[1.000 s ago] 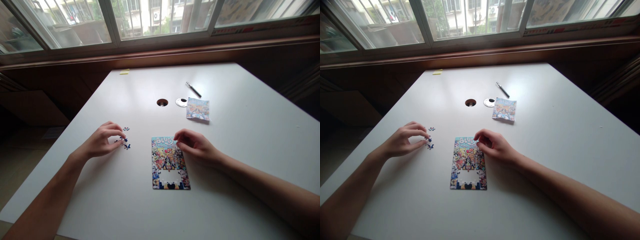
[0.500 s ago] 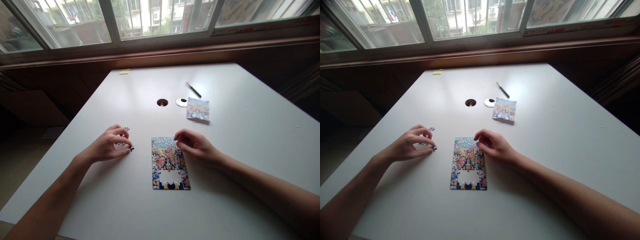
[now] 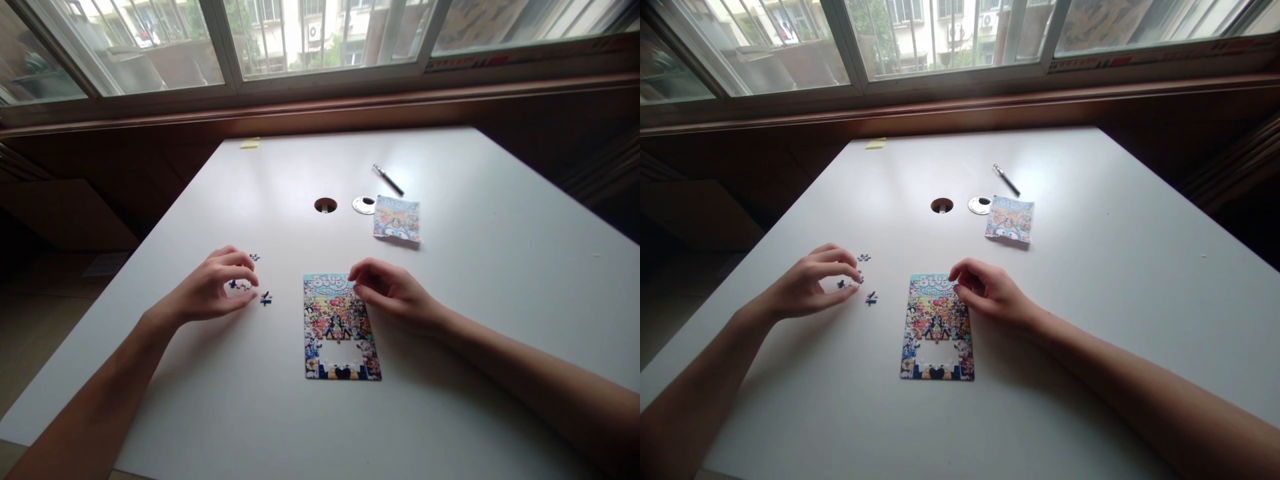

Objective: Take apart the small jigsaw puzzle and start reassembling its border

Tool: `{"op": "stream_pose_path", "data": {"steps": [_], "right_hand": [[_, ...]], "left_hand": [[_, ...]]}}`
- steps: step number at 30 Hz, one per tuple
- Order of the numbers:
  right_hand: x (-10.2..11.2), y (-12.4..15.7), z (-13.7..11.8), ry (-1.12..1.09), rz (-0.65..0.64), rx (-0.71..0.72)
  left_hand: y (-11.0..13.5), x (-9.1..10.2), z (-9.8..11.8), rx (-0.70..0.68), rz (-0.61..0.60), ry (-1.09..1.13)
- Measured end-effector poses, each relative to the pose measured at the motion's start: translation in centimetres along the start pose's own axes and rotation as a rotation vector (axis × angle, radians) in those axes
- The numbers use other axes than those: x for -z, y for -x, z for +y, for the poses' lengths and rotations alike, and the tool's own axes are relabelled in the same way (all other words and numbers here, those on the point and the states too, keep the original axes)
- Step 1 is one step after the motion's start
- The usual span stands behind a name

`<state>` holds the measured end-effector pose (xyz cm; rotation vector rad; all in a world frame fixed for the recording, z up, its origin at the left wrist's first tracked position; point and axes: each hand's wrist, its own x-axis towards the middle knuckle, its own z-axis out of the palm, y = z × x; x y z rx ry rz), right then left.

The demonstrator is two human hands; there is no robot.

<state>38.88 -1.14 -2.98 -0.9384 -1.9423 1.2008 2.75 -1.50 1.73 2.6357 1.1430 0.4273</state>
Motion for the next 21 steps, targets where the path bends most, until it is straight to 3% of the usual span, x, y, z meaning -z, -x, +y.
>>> {"op": "stream_pose_path", "data": {"steps": [5,9,17,21], "right_hand": [[0.0,0.0,-0.1,-0.009,-0.002,-0.007],[0.0,-0.1,-0.2,-0.007,-0.003,0.000],[0.0,0.0,-0.1,-0.004,-0.007,-0.004],[0.0,0.0,-0.1,-0.008,-0.006,-0.005]], "left_hand": [[0.8,0.2,-2.5,0.138,0.166,-0.183],[1.0,-0.2,-3.5,0.150,0.138,-0.214],[0.7,-0.6,-3.4,0.105,0.100,-0.194],[0.7,-0.9,-3.4,0.150,0.089,-0.182]]}}
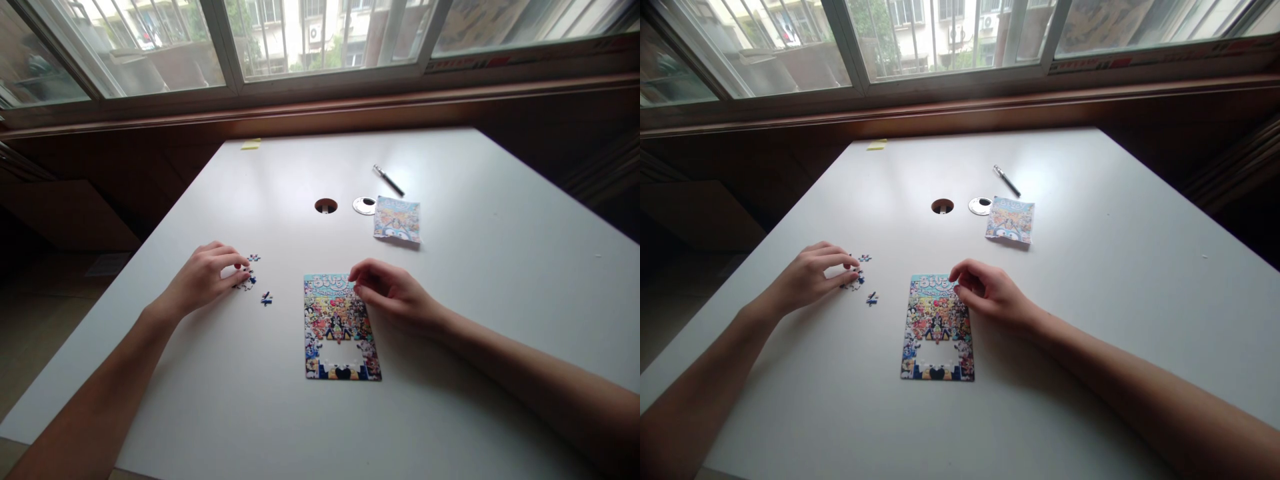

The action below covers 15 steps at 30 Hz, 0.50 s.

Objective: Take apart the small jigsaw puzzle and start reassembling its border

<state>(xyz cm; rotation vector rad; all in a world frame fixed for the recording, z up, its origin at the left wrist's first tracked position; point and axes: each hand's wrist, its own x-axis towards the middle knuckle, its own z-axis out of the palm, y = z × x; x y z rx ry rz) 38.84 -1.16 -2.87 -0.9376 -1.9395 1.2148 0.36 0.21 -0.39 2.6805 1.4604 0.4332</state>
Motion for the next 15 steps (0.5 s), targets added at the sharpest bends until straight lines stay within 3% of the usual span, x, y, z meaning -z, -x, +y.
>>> {"op": "stream_pose_path", "data": {"steps": [8,15], "right_hand": [[0.0,-0.1,-0.2,0.005,0.006,-0.001],[0.0,-0.1,-0.3,0.044,0.005,0.005]], "left_hand": [[-0.1,-0.2,0.3,-0.019,-0.014,0.118],[-1.2,-1.3,3.1,0.124,0.041,0.070]]}}
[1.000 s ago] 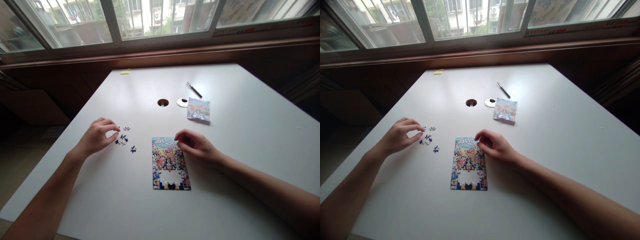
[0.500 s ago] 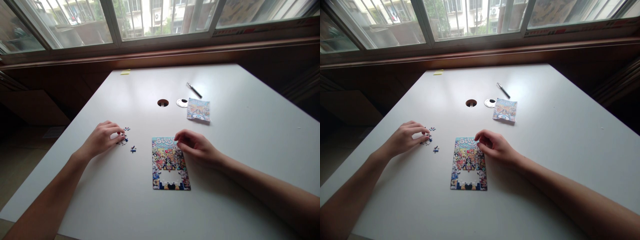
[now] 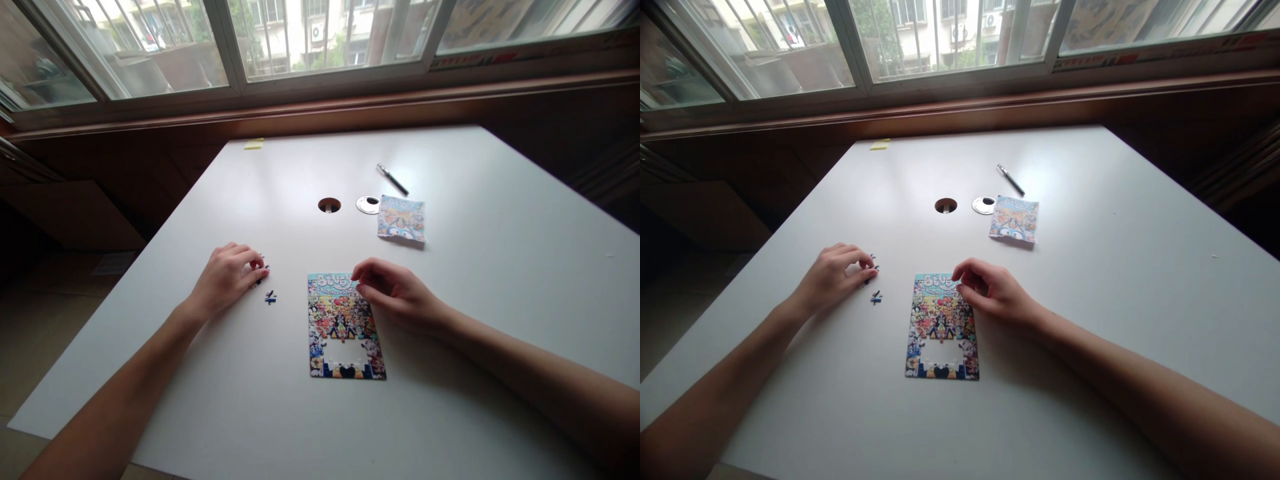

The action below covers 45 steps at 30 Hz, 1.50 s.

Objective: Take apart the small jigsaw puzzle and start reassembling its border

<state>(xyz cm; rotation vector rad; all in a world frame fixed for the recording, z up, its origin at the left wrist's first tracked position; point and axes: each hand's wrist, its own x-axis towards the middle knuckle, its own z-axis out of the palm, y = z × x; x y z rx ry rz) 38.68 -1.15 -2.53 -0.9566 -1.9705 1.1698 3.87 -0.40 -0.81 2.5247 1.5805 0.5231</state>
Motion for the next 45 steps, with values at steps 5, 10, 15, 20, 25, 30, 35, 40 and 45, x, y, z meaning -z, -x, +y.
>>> {"op": "stream_pose_path", "data": {"steps": [5,10,15,20,25,30,35,40,45], "right_hand": [[0.0,0.0,0.0,-0.013,-0.004,0.004],[0.0,0.1,0.2,-0.010,-0.005,0.003],[0.0,0.1,0.2,-0.004,-0.010,-0.006],[0.0,0.1,0.1,0.024,-0.012,0.003],[0.0,0.1,0.0,0.037,-0.018,0.014],[0.0,0.2,0.2,0.054,-0.024,0.025],[0.1,0.1,0.2,0.106,-0.022,0.051],[-0.2,0.0,-0.5,0.258,-0.015,0.306],[-0.7,0.6,-1.0,0.399,-0.167,0.606]], "left_hand": [[0.1,0.7,2.2,-0.155,-0.093,0.091],[0.9,2.3,2.2,-0.259,-0.188,0.031],[1.2,2.4,1.3,-0.272,-0.243,0.005],[1.3,2.0,1.3,-0.303,-0.224,0.005],[1.3,1.4,2.0,-0.303,-0.222,0.029],[1.3,1.0,2.6,-0.255,-0.262,0.068],[1.3,1.5,3.1,-0.279,-0.229,0.120],[1.8,0.6,6.4,-0.344,-0.282,0.262],[2.4,-0.6,9.7,-0.387,-0.278,0.328]]}}
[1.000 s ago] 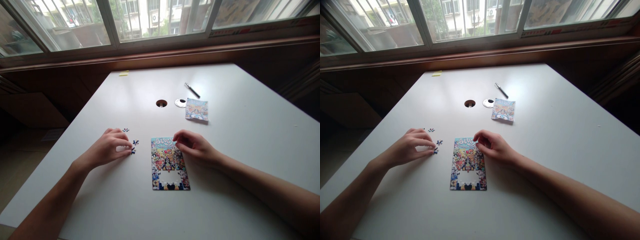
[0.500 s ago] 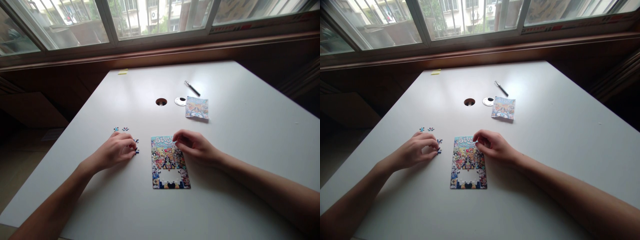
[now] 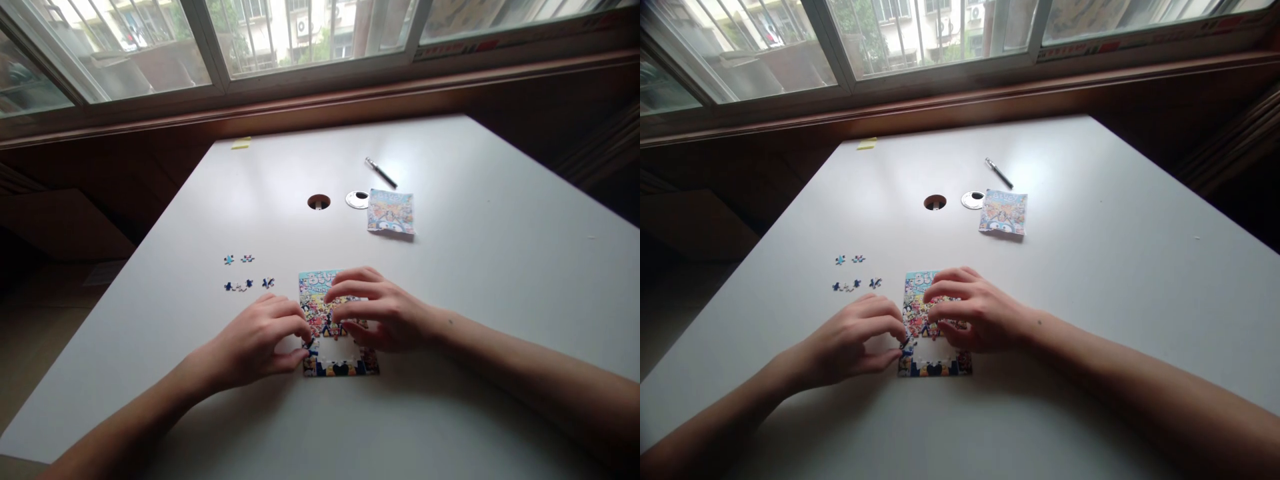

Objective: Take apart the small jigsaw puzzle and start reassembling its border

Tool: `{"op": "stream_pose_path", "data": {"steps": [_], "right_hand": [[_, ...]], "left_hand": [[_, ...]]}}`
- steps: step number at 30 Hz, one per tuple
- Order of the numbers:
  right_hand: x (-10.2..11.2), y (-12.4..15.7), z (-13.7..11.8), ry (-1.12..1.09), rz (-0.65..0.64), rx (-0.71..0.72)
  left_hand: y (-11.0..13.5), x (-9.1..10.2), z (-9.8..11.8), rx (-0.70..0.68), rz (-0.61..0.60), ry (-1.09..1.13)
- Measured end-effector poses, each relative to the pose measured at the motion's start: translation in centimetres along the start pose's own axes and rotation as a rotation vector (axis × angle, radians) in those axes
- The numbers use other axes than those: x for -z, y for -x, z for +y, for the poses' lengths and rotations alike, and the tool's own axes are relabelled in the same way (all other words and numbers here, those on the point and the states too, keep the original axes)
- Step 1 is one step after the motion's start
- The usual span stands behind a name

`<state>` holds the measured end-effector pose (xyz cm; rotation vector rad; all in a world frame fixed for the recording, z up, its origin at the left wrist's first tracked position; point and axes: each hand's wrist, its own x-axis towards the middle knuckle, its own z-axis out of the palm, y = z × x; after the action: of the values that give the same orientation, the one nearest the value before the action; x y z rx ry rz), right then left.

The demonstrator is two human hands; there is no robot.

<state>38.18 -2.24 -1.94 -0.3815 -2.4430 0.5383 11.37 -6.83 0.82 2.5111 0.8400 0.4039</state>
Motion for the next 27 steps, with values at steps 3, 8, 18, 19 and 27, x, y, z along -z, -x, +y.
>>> {"op": "stream_pose_path", "data": {"steps": [3,8,18,19,27], "right_hand": [[0.0,0.1,-0.2,0.006,-0.104,0.078],[0.0,-0.1,-0.1,-0.016,-0.207,0.086],[-0.1,0.1,0.0,-0.037,-0.239,0.082],[-0.1,0.1,0.1,-0.036,-0.234,0.089],[-0.4,0.1,0.2,-0.020,-0.226,0.089]], "left_hand": [[-0.3,-0.6,0.7,0.043,0.052,0.001],[-0.5,-1.8,0.8,0.077,0.104,-0.077],[-0.8,-2.2,1.1,0.000,0.146,-0.188],[-0.8,-2.1,1.2,-0.011,0.148,-0.204],[-0.7,-2.0,1.7,-0.055,0.102,-0.290]]}}
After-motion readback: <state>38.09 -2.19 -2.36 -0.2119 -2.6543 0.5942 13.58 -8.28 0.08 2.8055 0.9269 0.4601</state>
